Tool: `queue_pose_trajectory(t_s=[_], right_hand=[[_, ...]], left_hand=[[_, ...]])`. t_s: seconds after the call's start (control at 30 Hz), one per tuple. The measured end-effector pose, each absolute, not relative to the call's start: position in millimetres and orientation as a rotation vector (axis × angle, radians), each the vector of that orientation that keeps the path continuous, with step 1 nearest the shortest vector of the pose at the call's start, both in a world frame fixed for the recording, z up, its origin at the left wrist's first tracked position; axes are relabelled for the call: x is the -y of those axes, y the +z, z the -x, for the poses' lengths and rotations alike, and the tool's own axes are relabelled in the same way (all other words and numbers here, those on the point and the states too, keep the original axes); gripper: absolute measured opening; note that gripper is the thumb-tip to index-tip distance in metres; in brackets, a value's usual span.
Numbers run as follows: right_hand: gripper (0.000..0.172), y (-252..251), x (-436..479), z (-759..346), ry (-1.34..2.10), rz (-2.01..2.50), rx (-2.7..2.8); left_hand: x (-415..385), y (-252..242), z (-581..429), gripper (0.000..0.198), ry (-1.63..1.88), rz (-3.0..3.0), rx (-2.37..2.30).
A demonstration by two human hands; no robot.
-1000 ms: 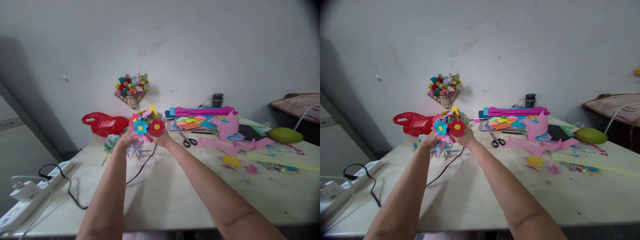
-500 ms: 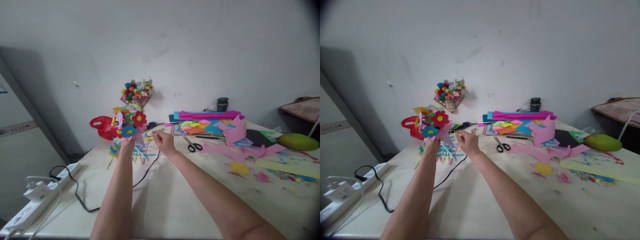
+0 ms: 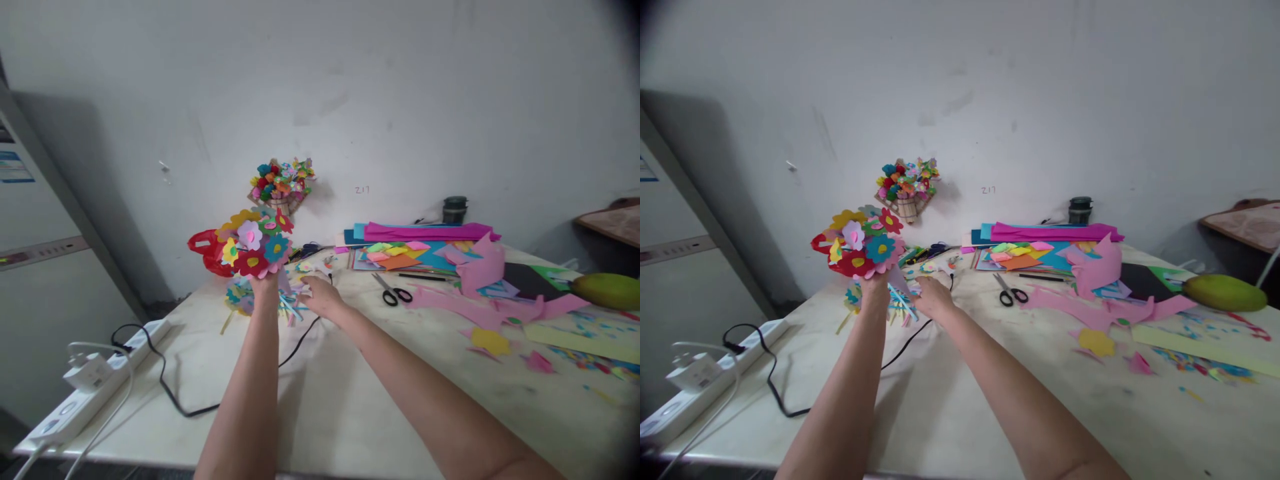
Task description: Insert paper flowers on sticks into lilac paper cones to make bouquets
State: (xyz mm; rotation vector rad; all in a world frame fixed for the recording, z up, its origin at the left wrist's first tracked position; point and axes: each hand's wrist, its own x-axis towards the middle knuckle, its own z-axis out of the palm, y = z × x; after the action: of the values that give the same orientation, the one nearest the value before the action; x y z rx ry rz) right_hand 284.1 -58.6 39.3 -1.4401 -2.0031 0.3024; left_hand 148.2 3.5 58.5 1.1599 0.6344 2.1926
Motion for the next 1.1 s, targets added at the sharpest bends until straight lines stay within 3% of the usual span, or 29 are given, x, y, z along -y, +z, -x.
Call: queue_pose_trajectory(t_s=[0.2,0.57,0.97,1.1], right_hand=[[0.070,31.6,53.6,-280.6,0.267,1.389,2.029],[0.032,24.8,56.0,-272.3,0.391,1.332,1.956],[0.050,24.5,56.1,-271.9,0.460,1.273,1.796],[0.043,21.3,46.9,-280.5,0.422,1.275,1.773]], left_hand=[[7.8,66.2,-151.0,0.045,2.220,-0.993,-0.549],[14.8,55.1,-155.8,0.048,1.829,-0.910,-0.492],[16.2,47.9,-169.9,0.048,1.873,-1.150,-0.820],[16.7,52.4,-143.0,0.049,1.852,-1.109,-0.767]])
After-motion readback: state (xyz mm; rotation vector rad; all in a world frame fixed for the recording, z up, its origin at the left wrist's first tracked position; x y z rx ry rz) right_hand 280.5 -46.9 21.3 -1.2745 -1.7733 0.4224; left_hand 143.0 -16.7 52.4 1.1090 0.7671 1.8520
